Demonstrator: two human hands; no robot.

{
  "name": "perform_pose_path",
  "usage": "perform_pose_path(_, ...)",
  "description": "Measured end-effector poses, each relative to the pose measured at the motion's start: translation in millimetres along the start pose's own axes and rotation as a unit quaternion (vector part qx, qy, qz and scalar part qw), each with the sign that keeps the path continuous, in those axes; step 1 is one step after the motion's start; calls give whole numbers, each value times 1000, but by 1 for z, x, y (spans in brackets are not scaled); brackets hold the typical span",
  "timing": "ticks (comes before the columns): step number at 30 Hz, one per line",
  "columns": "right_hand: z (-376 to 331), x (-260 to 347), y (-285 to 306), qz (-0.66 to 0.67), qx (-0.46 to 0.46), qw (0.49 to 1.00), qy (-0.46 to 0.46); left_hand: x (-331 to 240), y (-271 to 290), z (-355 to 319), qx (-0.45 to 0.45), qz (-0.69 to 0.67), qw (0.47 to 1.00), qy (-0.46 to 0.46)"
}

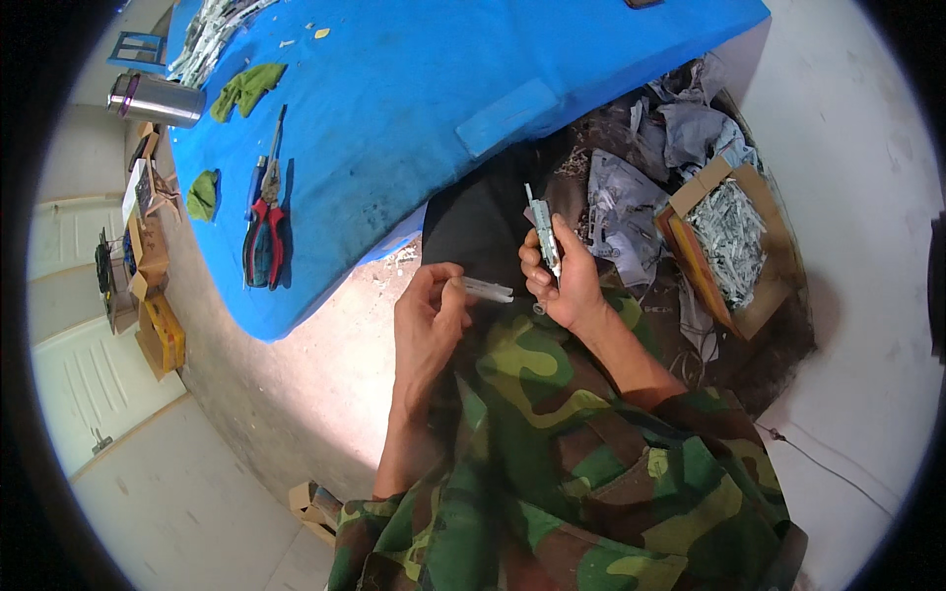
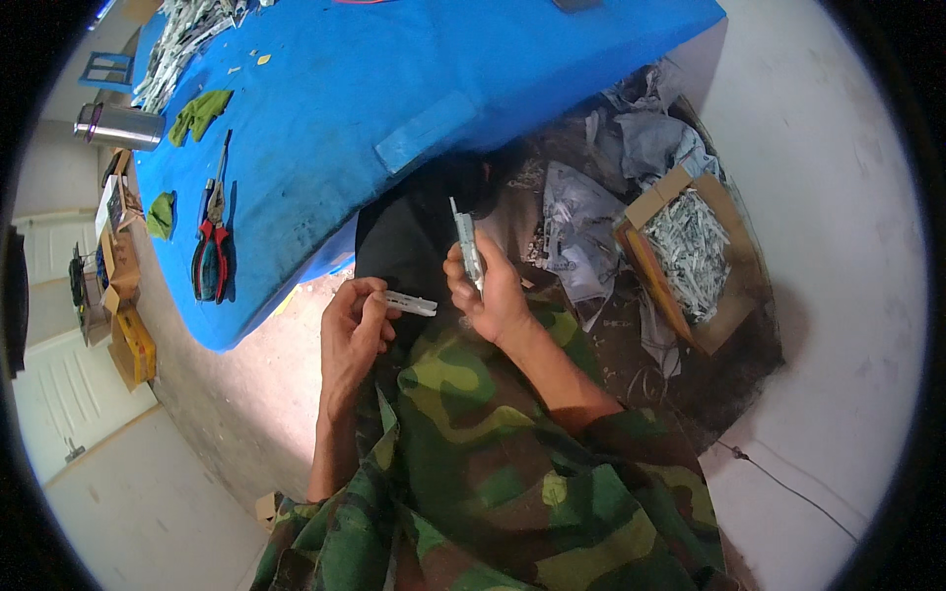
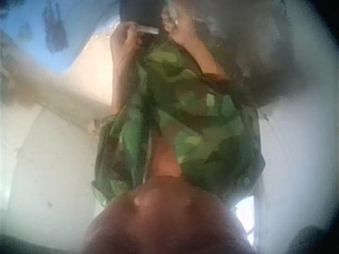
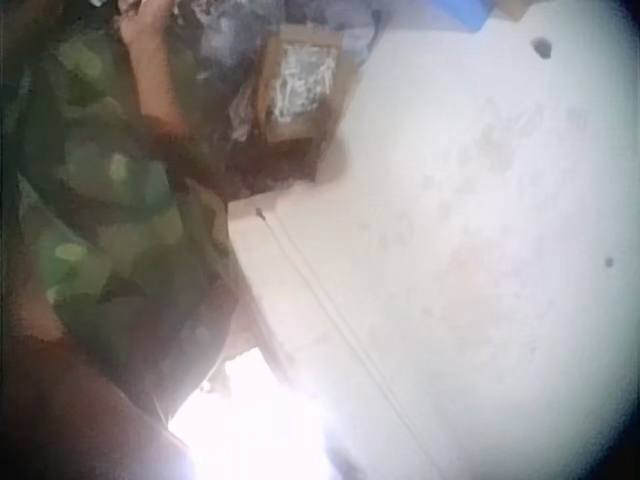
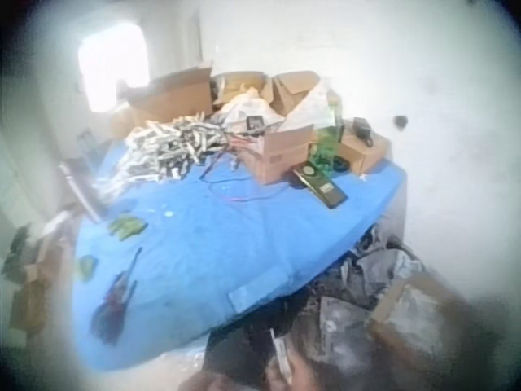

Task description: The person disassembles small electronic components by hand and using a screwdriver and pliers.

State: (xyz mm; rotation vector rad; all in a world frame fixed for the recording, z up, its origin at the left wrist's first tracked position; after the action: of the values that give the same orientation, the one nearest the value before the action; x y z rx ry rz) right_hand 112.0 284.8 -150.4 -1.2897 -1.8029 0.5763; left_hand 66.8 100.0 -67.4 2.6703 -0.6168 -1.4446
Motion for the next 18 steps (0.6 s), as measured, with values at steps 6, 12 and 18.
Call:
perform_pose_path(6, 0, 3, 5, 41, -17, 999, -20, -14, -4, -11, -29, 163, 982, -93)
perform_pose_path(12, 1, 11, 3, 123, -17, 992, 10, -16, -26, -19, 52, 193, 972, -124)
perform_pose_path(18, -3, 23, -21, 110, -34, 992, 57, -31, -60, -22, 96, 148, 974, -139)
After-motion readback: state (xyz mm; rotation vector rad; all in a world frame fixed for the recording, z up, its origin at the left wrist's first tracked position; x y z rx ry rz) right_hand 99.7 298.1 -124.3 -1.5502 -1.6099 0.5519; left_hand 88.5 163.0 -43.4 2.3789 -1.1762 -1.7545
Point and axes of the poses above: each hand's wrist, its own z-axis towards the middle knuckle, its own y-axis out of the back of the hand, x = y × z, the point moved 5 cm from there along z, towards the middle knuckle, and after that the axes turned 8 degrees about y, right-handed, at the moved point
